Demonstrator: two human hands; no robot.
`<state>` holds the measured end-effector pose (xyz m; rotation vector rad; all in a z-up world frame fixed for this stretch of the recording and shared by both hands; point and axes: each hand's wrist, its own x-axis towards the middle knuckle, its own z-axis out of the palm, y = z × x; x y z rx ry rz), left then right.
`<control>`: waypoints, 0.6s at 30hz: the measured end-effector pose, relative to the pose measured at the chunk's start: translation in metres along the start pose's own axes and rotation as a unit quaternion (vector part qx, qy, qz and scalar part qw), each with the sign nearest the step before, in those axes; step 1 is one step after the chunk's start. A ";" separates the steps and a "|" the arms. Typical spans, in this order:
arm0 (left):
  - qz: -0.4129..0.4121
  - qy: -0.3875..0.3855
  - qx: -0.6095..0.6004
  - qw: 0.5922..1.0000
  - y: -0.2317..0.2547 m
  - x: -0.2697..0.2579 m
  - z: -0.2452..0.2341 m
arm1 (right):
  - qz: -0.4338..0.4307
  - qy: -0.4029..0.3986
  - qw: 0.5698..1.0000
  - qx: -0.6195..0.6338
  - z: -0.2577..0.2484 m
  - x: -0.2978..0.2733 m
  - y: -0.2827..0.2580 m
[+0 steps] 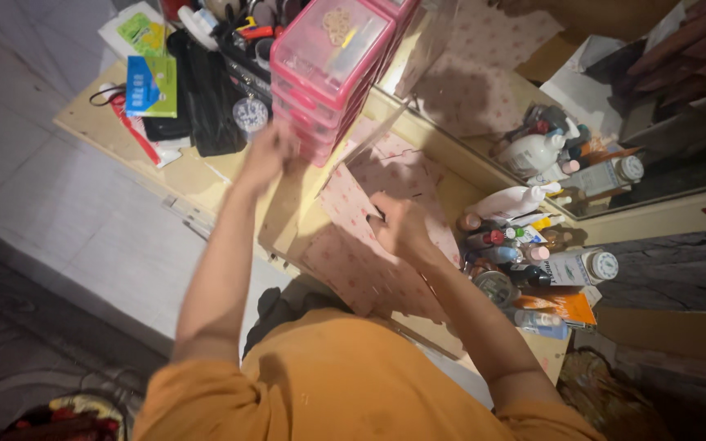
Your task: The person assembles a pink floral-patterned cardboard box on a cluttered countertop. They fold the sides, tuck flaps, and secure the structure by hand, then repeat the process with another identical box.
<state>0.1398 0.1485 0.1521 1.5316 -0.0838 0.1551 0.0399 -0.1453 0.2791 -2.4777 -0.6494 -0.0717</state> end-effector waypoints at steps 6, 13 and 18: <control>0.275 0.049 0.301 0.912 0.105 0.148 0.018 | 0.066 -0.050 0.996 -0.030 0.002 0.000 -0.008; 0.256 -0.037 0.421 0.869 0.112 0.192 0.042 | 0.032 -0.023 0.999 0.000 0.007 -0.001 -0.001; 0.206 -0.025 0.359 0.910 0.132 0.187 0.048 | 0.044 -0.028 0.999 0.005 0.001 -0.001 -0.008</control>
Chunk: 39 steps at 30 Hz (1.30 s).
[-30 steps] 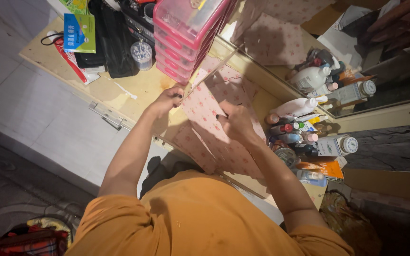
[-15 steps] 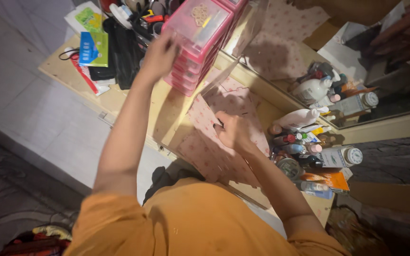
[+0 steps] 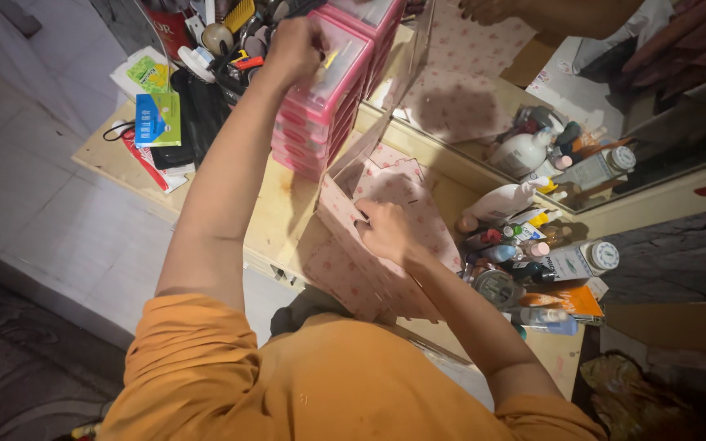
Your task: The person assembles a pink floral-patterned cardboard box on a cluttered countertop. They fold the sides, tuck flaps, and secure the structure by hand, then repeat the process with another identical box.
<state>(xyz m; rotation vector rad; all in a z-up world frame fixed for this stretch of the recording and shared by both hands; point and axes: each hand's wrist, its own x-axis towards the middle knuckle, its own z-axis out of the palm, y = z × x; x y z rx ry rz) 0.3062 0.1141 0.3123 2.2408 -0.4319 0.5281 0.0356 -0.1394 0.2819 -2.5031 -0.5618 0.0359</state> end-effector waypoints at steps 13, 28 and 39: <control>-0.194 -0.258 0.123 0.939 0.113 -0.150 0.031 | 0.141 0.083 0.954 0.253 0.010 -0.006 0.086; -0.165 -0.250 0.090 0.950 0.056 -0.174 0.064 | -0.001 -0.104 0.993 -0.047 -0.011 -0.054 0.016; -0.221 -0.300 -0.007 0.928 0.074 -0.172 0.035 | -0.038 -0.135 0.990 -0.033 -0.013 -0.057 0.032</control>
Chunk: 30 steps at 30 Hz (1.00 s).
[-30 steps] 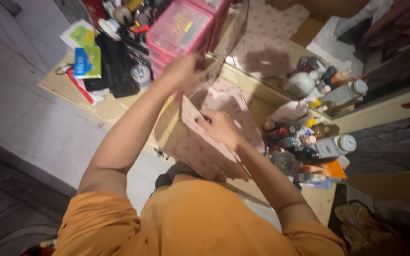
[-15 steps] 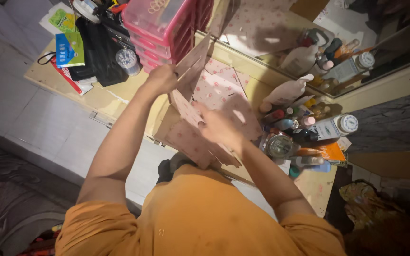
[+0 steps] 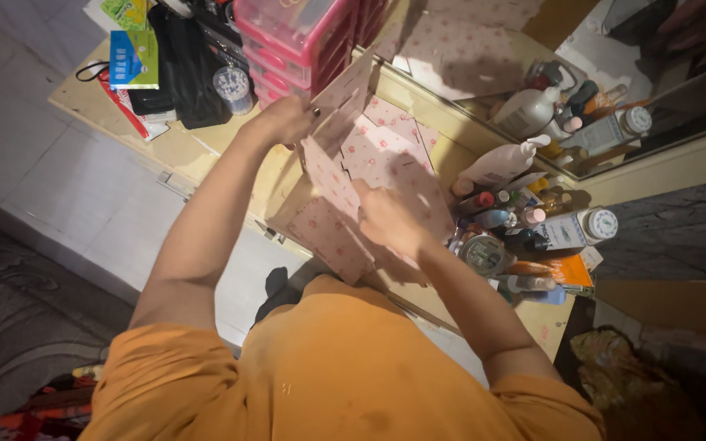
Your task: The person assembles a pink floral-patterned cardboard box on a cluttered countertop. They fold the sides, tuck flaps, and secure the structure by hand, then repeat the process with another identical box.
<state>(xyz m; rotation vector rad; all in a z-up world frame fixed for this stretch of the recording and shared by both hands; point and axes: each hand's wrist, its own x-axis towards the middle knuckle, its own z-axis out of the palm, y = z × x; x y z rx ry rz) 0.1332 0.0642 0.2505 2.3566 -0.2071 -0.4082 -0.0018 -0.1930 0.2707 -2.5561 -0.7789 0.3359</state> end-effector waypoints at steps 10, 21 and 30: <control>-0.010 -0.080 -0.017 0.997 -0.006 0.009 -0.002 | -0.037 -0.066 0.992 -0.104 0.001 -0.030 -0.058; -0.038 -0.139 0.038 0.989 0.008 0.019 -0.014 | -0.111 0.129 0.944 -0.284 0.149 0.052 -0.112; 0.037 -0.111 0.079 0.990 -0.007 0.040 -0.011 | -0.052 -0.032 0.981 -0.184 0.207 0.064 -0.100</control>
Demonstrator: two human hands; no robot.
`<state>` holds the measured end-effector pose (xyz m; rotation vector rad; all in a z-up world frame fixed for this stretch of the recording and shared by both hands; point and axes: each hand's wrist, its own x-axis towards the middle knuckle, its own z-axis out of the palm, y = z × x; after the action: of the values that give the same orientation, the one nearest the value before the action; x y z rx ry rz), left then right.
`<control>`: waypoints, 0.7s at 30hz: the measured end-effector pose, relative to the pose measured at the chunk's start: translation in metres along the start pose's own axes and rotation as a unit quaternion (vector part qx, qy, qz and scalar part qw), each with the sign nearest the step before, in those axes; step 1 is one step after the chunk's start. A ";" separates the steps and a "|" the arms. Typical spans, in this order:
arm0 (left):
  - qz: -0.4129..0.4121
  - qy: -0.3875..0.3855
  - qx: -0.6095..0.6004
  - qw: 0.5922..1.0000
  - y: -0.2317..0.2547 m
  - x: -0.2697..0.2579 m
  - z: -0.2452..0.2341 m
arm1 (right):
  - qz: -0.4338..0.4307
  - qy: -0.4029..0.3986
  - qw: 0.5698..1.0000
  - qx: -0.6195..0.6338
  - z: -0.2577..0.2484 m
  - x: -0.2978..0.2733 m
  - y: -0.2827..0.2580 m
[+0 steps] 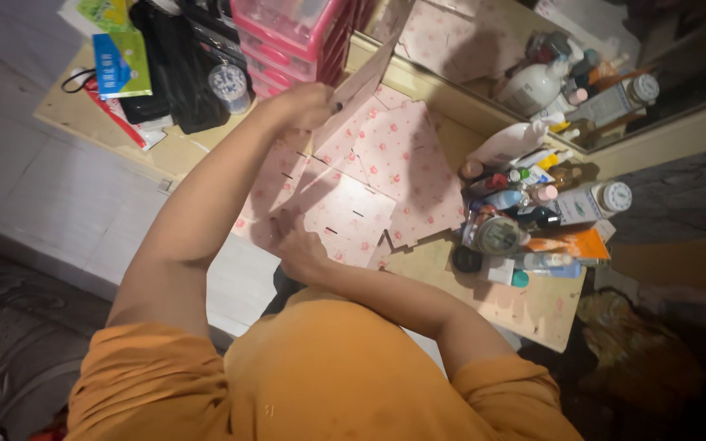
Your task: The person assembles a pink floral-patterned cardboard box on a cluttered countertop. They fold the sides, tuck flaps, and secure the structure by hand, then repeat the process with another identical box.
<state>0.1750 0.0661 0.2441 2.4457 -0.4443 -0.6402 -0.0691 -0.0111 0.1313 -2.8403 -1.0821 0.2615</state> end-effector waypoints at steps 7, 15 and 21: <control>0.039 0.050 -0.033 0.997 0.004 0.000 -0.016 | -0.071 0.180 0.973 -0.127 0.011 -0.013 0.016; 0.107 0.137 0.051 0.984 -0.007 0.010 -0.005 | 0.228 0.054 0.970 0.058 0.001 0.000 0.144; 0.053 0.245 -0.040 0.967 -0.006 -0.013 0.015 | 0.470 -0.017 0.867 0.167 -0.035 -0.044 0.312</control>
<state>0.1572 0.0703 0.2345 2.3729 -0.3343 0.0010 0.1087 -0.2732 0.1262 -2.7712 0.4129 0.4901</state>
